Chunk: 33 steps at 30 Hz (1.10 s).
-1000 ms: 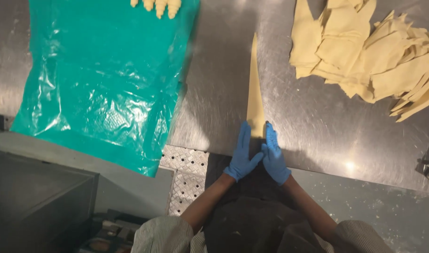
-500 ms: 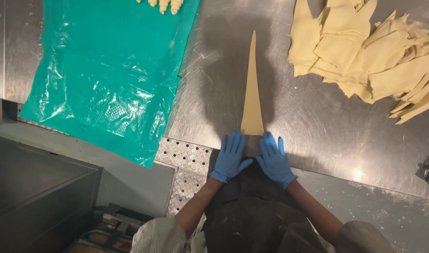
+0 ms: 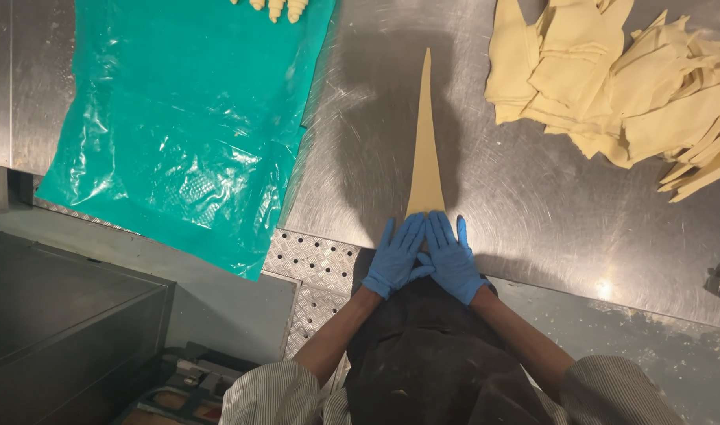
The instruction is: Roll triangular pieces of dough into croissant shapes.
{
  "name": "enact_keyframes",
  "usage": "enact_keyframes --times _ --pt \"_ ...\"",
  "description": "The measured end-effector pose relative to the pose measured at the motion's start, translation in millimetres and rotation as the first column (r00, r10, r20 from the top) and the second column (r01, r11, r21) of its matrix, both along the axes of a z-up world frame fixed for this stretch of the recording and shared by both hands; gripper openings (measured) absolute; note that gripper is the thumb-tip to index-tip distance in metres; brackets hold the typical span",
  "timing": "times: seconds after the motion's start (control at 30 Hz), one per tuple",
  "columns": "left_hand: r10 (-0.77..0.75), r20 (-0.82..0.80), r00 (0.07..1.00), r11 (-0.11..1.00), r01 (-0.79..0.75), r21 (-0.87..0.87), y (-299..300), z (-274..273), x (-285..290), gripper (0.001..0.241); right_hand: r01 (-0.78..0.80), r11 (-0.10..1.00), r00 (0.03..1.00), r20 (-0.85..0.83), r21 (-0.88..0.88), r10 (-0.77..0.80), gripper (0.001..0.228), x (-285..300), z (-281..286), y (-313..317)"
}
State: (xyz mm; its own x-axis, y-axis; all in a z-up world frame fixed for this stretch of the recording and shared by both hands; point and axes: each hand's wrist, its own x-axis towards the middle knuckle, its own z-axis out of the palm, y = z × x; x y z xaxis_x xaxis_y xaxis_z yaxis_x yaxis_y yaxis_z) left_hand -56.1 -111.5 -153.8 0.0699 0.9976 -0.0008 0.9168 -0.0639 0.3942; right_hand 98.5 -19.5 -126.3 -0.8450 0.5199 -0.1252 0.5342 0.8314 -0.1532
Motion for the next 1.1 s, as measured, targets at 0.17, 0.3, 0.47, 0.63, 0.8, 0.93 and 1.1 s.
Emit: enact_keyframes --times 0.17,0.3,0.47,0.63,0.8,0.93,1.1 --pt "0.01 -0.03 0.999 1.0 -0.01 0.009 15 3 -4 0.113 -0.011 0.999 0.999 0.045 0.036 0.009 0.079 -12 15 14" --pt "0.02 0.022 1.0 0.999 -0.021 0.033 27 8 -11 0.112 -0.028 0.999 0.999 -0.041 0.019 0.029 0.079 -13 14 30" --pt "-0.046 0.031 0.998 0.997 0.045 0.055 24 17 -24 0.104 -0.022 0.994 0.984 -0.179 -0.107 0.002 0.078 4 12 35" --pt "-0.039 0.058 0.998 0.998 0.035 0.061 26 16 -26 0.102 -0.063 0.994 0.992 -0.112 -0.093 0.052 0.081 3 15 34" --pt "-0.026 0.028 0.999 0.996 0.023 0.089 42 26 -32 0.095 -0.041 0.996 0.993 -0.116 -0.082 0.031 0.076 -4 11 49" --pt "0.005 0.055 0.998 0.992 -0.013 0.129 49 29 -35 0.085 -0.054 0.997 0.986 -0.16 -0.05 0.046 0.072 -9 11 63" --pt "0.038 0.014 0.999 0.977 -0.04 0.209 55 25 -34 0.069 -0.049 0.997 0.926 -0.376 -0.055 0.025 0.045 -10 7 81"
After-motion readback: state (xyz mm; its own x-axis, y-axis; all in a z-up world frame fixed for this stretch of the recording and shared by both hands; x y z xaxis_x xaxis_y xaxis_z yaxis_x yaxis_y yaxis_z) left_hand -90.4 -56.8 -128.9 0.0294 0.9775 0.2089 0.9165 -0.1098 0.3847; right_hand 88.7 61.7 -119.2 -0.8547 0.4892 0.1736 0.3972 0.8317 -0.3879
